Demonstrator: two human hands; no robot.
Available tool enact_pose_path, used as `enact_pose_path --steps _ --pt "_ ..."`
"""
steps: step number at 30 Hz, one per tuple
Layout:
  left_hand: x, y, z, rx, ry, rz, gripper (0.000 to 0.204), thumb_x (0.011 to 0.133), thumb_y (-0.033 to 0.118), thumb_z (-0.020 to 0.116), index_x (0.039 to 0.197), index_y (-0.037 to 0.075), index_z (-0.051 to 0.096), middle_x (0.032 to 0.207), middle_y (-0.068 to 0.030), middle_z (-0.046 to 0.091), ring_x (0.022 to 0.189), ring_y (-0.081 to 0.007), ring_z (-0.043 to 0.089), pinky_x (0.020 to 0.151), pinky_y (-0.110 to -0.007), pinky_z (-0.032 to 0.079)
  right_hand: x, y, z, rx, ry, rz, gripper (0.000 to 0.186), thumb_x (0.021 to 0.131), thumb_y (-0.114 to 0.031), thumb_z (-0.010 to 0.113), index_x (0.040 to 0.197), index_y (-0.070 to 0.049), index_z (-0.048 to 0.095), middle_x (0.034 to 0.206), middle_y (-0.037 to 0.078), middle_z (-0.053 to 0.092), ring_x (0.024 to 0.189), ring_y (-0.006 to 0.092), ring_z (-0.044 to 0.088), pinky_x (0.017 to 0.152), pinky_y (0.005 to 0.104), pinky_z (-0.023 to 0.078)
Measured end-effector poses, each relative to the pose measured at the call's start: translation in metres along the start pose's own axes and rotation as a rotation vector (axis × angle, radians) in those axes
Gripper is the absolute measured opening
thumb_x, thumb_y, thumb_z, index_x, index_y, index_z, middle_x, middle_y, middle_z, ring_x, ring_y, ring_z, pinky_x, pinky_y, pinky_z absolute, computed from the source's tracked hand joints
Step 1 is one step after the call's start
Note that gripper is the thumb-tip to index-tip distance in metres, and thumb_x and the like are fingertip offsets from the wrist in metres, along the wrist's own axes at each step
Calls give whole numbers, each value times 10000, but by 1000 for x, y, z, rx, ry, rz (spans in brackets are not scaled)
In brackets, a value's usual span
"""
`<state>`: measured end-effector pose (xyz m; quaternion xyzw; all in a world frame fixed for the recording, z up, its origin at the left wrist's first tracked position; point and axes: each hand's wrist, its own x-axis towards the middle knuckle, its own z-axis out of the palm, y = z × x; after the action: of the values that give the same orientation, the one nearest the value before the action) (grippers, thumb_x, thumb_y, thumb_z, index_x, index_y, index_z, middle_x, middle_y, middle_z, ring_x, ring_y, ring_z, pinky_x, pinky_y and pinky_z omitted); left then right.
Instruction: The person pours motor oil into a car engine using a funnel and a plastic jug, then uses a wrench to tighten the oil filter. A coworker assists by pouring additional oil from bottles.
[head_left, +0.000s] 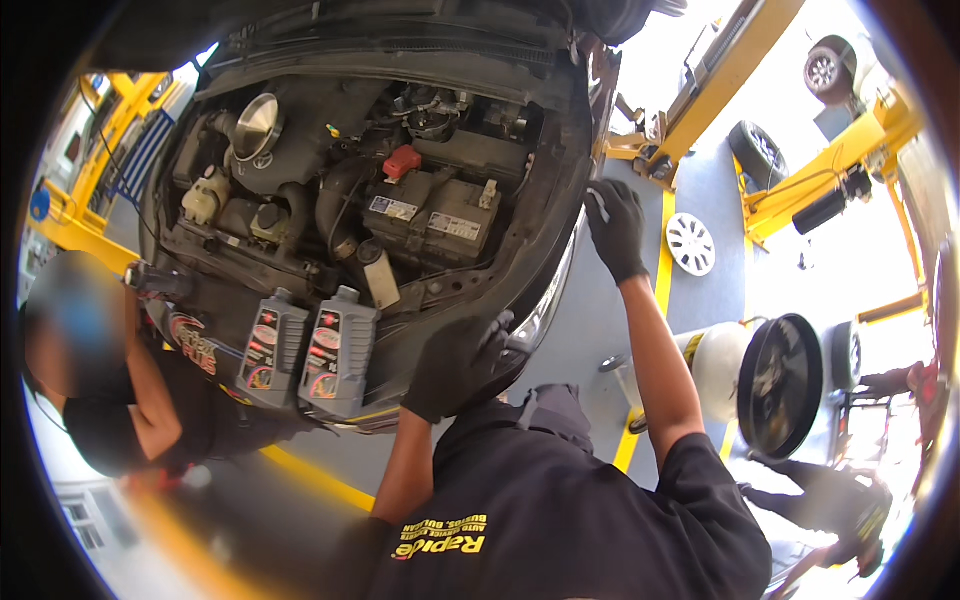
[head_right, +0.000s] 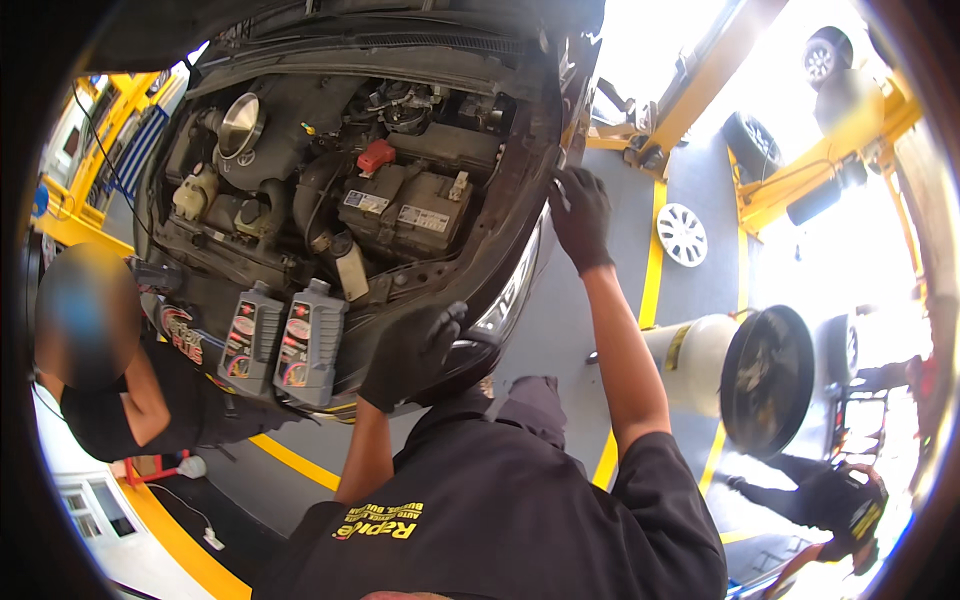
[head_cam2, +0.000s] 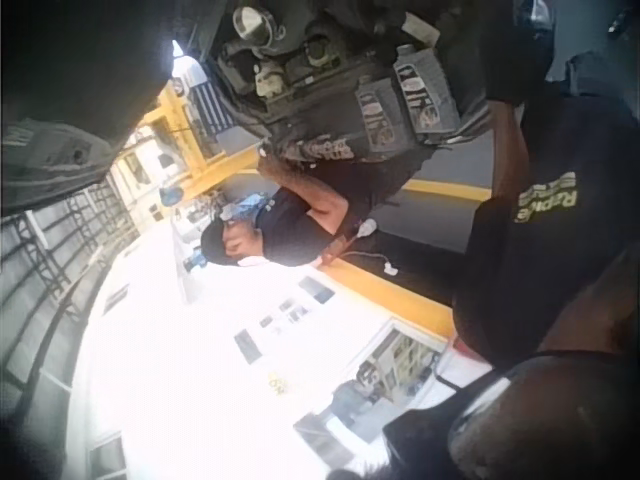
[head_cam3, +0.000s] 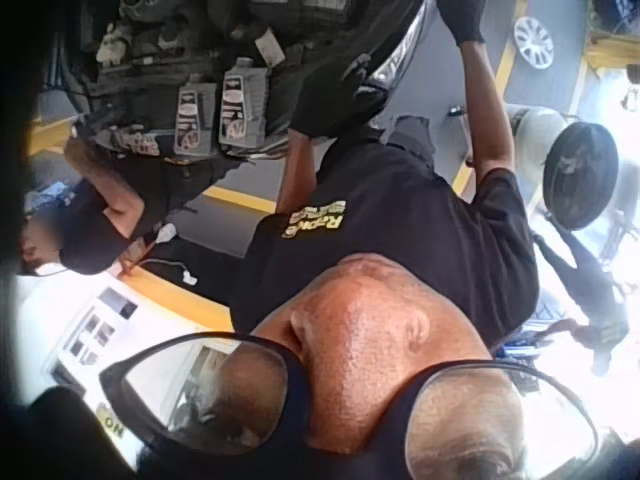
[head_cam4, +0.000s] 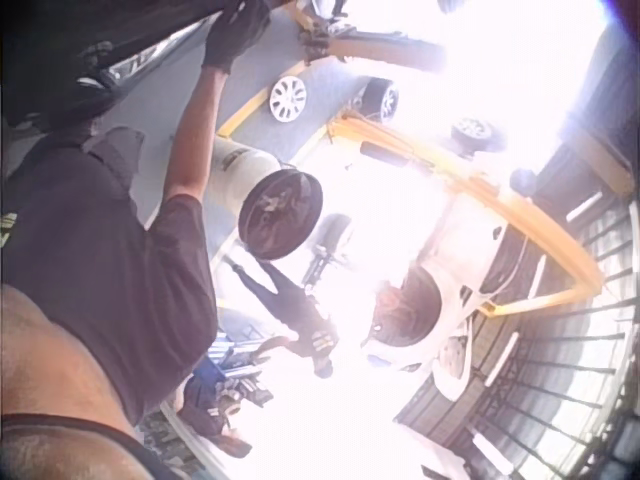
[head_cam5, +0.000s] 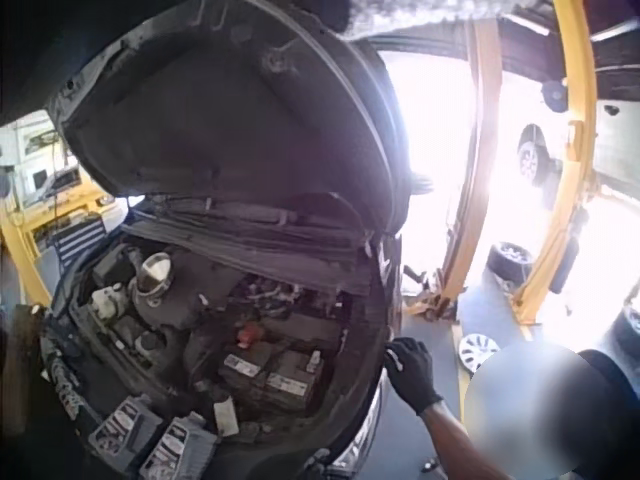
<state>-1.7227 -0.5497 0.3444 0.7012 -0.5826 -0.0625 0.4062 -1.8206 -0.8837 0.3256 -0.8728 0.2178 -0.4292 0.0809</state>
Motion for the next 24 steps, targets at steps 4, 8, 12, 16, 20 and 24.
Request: enact_pose_path --steps 4,8,12,16,20,24 --pt "89 -2 -15 -191 96 -231 253 1018 135 603 1242 75 704 1093 -164 725 949 -268 726 824 -377 555 108 47 65 174 -120 -166 258 938 -238 700 1161 -109 712 1177 132 693 1122 388 633 957 478 510" --pt "176 -47 -27 26 285 -180 256 1016 117 596 1243 82 710 1112 -159 725 1019 -255 723 874 -364 551 185 56 126 214 -210 -259 298 941 -254 693 1208 -124 720 1188 139 696 1133 390 640 965 476 519" --pt "269 -111 -13 147 506 -63 278 989 93 620 1253 97 708 1224 -105 706 1149 -295 674 974 -381 538 219 85 171 369 -380 -362 292 910 -224 706 1179 -115 747 1151 141 710 1059 365 678 925 443 542" --pt "346 -181 11 414 559 111 318 982 109 617 1290 127 691 1288 -87 687 1170 -311 653 989 -407 537 243 112 185 345 -415 -591 265 855 -126 703 1105 -53 752 1116 159 729 983 340 705 881 395 550" --pt "386 -263 29 747 414 267 289 987 245 595 1237 162 714 1293 -109 690 1139 -298 672 966 -431 542 264 107 183 409 -548 -598 210 862 -138 699 1036 -40 764 1015 157 748 905 303 728 813 367 555" --pt "410 -291 28 776 123 195 353 961 375 638 1193 122 721 1245 -172 670 1295 -353 538 1135 -472 409 258 120 196 539 -630 -417 185 895 -106 677 1045 -39 762 966 144 760 825 266 745 745 339 554"
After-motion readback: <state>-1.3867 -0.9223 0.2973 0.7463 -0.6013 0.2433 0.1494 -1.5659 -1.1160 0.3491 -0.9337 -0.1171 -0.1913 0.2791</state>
